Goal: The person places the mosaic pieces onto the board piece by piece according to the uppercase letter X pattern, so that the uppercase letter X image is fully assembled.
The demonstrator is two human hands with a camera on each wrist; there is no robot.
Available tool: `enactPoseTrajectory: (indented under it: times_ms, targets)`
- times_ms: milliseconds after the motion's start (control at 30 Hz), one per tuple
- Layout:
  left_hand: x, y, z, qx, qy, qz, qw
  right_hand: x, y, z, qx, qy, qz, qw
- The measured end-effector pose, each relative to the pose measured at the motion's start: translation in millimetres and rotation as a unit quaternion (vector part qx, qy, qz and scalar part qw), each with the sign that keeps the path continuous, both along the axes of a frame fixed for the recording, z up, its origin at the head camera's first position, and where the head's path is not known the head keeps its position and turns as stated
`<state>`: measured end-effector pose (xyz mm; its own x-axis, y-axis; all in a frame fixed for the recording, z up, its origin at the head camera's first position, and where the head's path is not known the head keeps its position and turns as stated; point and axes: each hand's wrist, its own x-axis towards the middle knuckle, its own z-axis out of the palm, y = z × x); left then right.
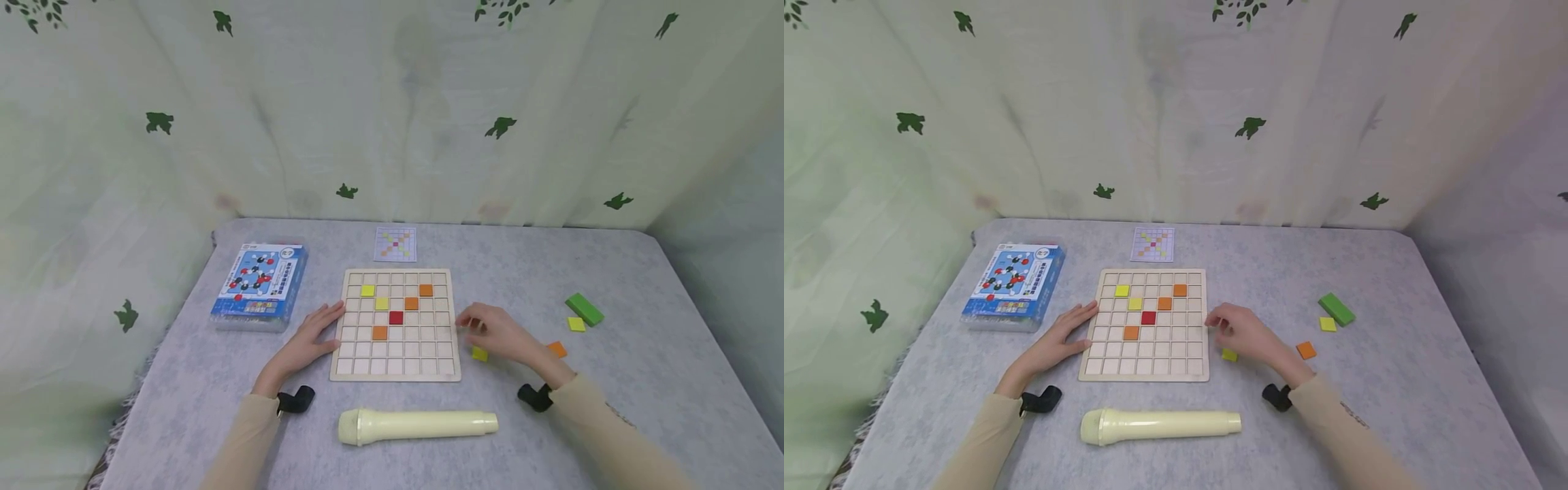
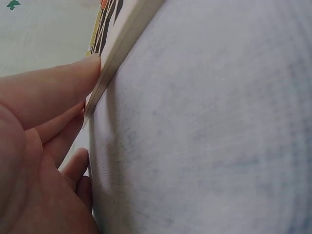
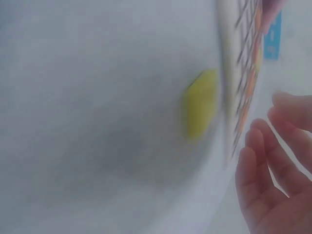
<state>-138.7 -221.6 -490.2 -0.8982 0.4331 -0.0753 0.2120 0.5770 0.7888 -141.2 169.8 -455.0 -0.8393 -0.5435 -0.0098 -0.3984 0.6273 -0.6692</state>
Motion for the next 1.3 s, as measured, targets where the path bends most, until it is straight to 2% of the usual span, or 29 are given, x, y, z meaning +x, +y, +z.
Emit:
enactPoseTrajectory:
  times_ms: [67, 167, 267, 400, 700, 867, 1067, 1300]
  targets:
    - [0.6, -1, 0.1, 0.0, 0.002, 0.0, 1.0, 7.4, 17, -4.0, 0.011, 0.004, -0.007, 1.0]
    - [1.0, -2, 0.6, 0.001, 0.005, -0.001, 1.0, 17.3, 32, -11.0, 0.025, 0.015, 0.006, 1.0]
    - [0.9, -2, 0.2, -0.001, 0.005, -0.001, 1.0, 23.6, 36, -16.7, 0.038, 0.029, 0.017, 0.999]
    - [0.1, -3, -1.4, -0.001, 0.003, 0.003, 1.0, 24.7, 30, -19.1, 0.049, 0.039, 0.003, 0.998]
    - [-0.1, 0, 1.1, -0.004, 0.009, -0.005, 0.9999, 19.7, 15, -10.9, 0.078, 0.032, 0.005, 0.996]
    - [0.0, 0, 1.7, -0.004, 0.009, -0.006, 0.9999, 13.6, 1, -6.6, 0.046, 0.034, -0.017, 0.998]
    - [0.6, -1, 1.8, -0.002, 0.007, -0.005, 1.0, -3.6, -38, -1.2, 0.024, 0.031, 0.021, 0.999]
    - [1.7, 0, 4.1, 0.007, 0.008, -0.009, 0.9999, -18.6, -79, -5.8, 0.048, 0.031, 0.065, 0.996]
